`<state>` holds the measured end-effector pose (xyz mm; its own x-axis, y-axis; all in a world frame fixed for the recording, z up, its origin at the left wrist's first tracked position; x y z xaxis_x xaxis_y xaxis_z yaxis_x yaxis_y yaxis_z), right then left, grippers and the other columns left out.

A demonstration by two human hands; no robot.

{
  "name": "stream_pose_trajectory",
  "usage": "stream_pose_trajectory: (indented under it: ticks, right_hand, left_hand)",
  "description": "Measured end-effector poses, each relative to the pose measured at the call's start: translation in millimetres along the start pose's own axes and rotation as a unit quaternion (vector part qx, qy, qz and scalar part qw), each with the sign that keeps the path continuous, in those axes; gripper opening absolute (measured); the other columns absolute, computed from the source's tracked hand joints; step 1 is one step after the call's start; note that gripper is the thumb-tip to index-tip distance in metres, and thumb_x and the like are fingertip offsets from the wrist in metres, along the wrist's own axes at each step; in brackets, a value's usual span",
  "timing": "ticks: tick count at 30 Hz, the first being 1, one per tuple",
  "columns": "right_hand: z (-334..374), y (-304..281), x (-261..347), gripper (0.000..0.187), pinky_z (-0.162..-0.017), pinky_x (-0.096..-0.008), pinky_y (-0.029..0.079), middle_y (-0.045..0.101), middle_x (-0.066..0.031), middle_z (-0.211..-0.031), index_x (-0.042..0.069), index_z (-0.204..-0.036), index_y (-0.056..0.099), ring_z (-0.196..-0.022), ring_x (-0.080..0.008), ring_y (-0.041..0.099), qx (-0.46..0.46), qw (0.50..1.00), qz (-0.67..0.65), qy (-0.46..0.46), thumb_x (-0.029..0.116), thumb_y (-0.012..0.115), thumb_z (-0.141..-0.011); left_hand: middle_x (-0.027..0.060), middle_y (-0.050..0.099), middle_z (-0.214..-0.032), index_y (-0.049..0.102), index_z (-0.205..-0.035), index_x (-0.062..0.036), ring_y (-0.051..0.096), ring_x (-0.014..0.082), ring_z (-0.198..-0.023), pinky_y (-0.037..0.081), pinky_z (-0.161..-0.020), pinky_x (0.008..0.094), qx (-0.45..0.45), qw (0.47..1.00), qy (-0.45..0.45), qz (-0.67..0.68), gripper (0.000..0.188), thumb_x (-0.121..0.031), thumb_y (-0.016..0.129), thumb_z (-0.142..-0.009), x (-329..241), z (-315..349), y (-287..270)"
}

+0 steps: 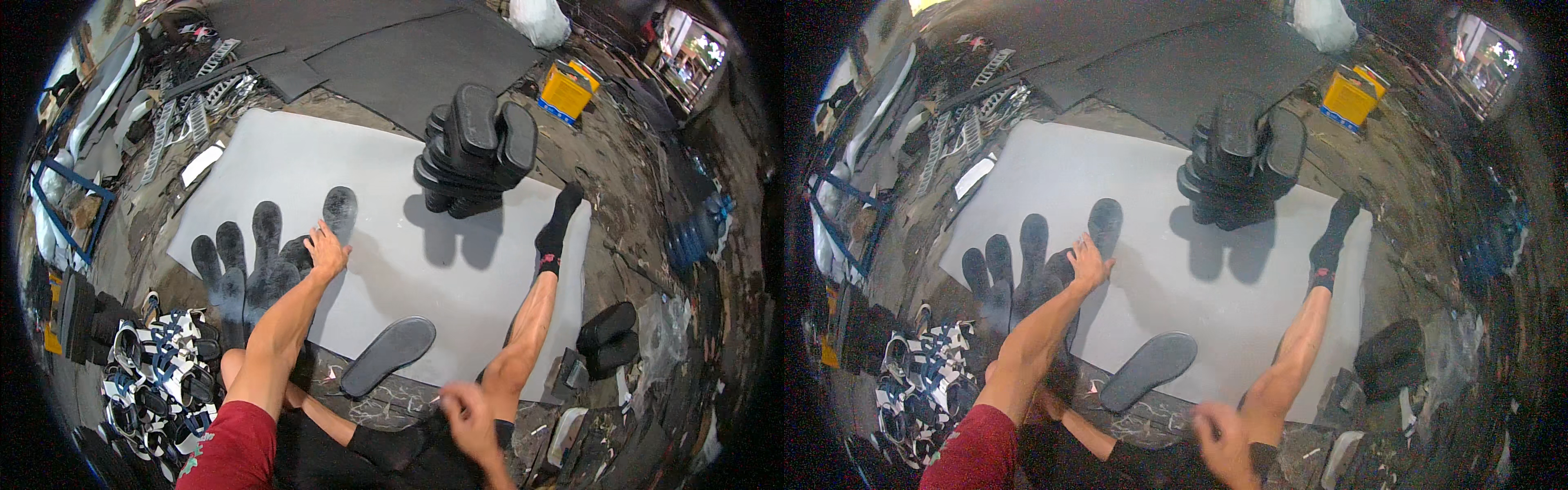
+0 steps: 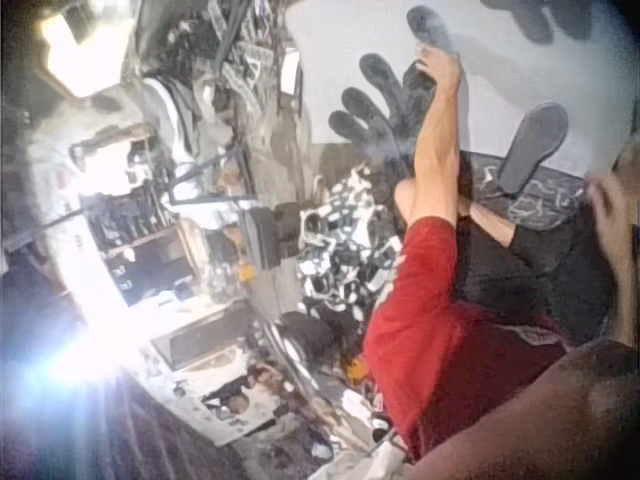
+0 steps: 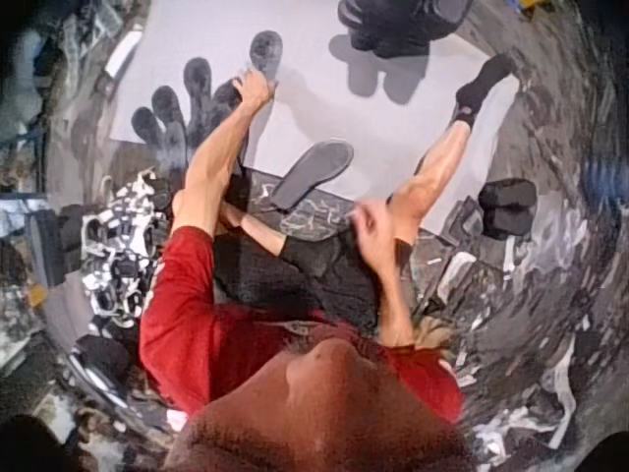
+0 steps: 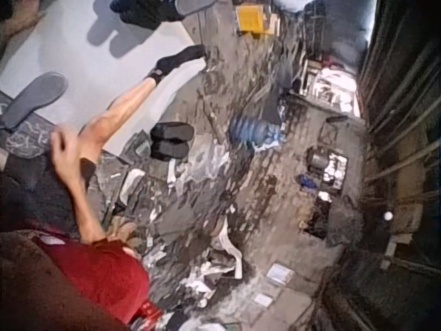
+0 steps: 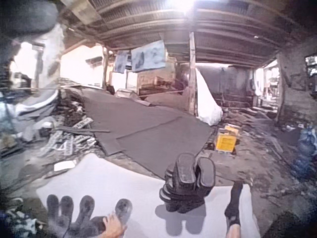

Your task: The person sits on the floor and repeatedly picks up black insoles and textured soles, aligns them, and presses them together by hand. The person places each assembled pair into a growing stack and continues the process with additional insoles and soles from nearby piles.

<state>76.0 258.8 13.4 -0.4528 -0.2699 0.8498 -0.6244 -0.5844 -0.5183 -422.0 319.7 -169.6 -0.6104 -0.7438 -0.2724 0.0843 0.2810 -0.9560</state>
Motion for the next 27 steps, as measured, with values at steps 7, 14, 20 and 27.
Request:
stream_pose_trajectory:
  ticks: [7,14,20,27]
  right_hand:
    - [88,42,-1,0.018,-0.083,-0.0333,0.058,0.076,-0.0110,-0.100,-0.001,-0.114,0.076,-0.089,-0.0189,0.073,0.030,0.970,-0.201,0.134,0.013,0.066,-0.108]
    - [56,56,-79,0.064,-0.109,-0.0492,0.053,0.067,-0.0229,-0.136,-0.001,-0.142,0.060,-0.131,-0.0337,0.063,0.041,0.709,-0.664,0.236,0.055,0.044,-0.115]
    - [113,98,-13,0.102,-0.110,-0.0449,0.048,0.049,-0.0208,-0.161,0.019,-0.174,0.016,-0.137,-0.0316,0.055,0.422,0.644,-0.631,0.100,0.071,0.061,-0.100]
    - [159,119,65,0.106,-0.130,-0.0599,0.028,0.027,-0.0315,-0.174,0.008,-0.174,0.020,-0.160,-0.0464,0.034,0.395,0.386,-0.827,0.101,0.083,0.042,-0.102]
  left_hand:
    - [0.0197,0.077,-0.110,0.069,-0.129,0.0023,0.069,0.0355,-0.107,0.049,-0.095,0.0521,0.065,0.982,-0.008,0.179,0.056,-0.022,0.085,-0.082,-58,25,-44]
    - [0.0191,0.080,-0.118,0.072,-0.133,-0.0007,0.072,0.0177,-0.103,0.059,-0.092,0.0388,0.404,0.769,0.335,0.366,0.049,-0.019,0.087,-0.091,-167,265,-238]
    - [-0.0012,0.069,-0.082,0.070,-0.137,-0.0097,0.062,0.0057,-0.063,0.051,-0.059,0.0273,0.533,0.693,0.256,0.413,0.060,-0.027,0.096,-0.086,-147,339,-294]
    - [-0.0098,0.051,-0.083,0.070,-0.138,-0.0090,0.043,0.0030,-0.072,0.036,-0.064,0.0209,0.360,0.757,0.151,0.523,0.042,-0.013,0.082,-0.098,-109,337,-234]
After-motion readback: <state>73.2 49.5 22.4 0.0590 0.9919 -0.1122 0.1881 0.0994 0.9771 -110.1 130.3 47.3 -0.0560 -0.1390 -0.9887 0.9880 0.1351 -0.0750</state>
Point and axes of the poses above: each hand's wrist, its own z-axis away from the middle knuckle, its own y-axis out of the palm, x = y × z, the point moved 8 cm from there along -z, towards the middle knuckle
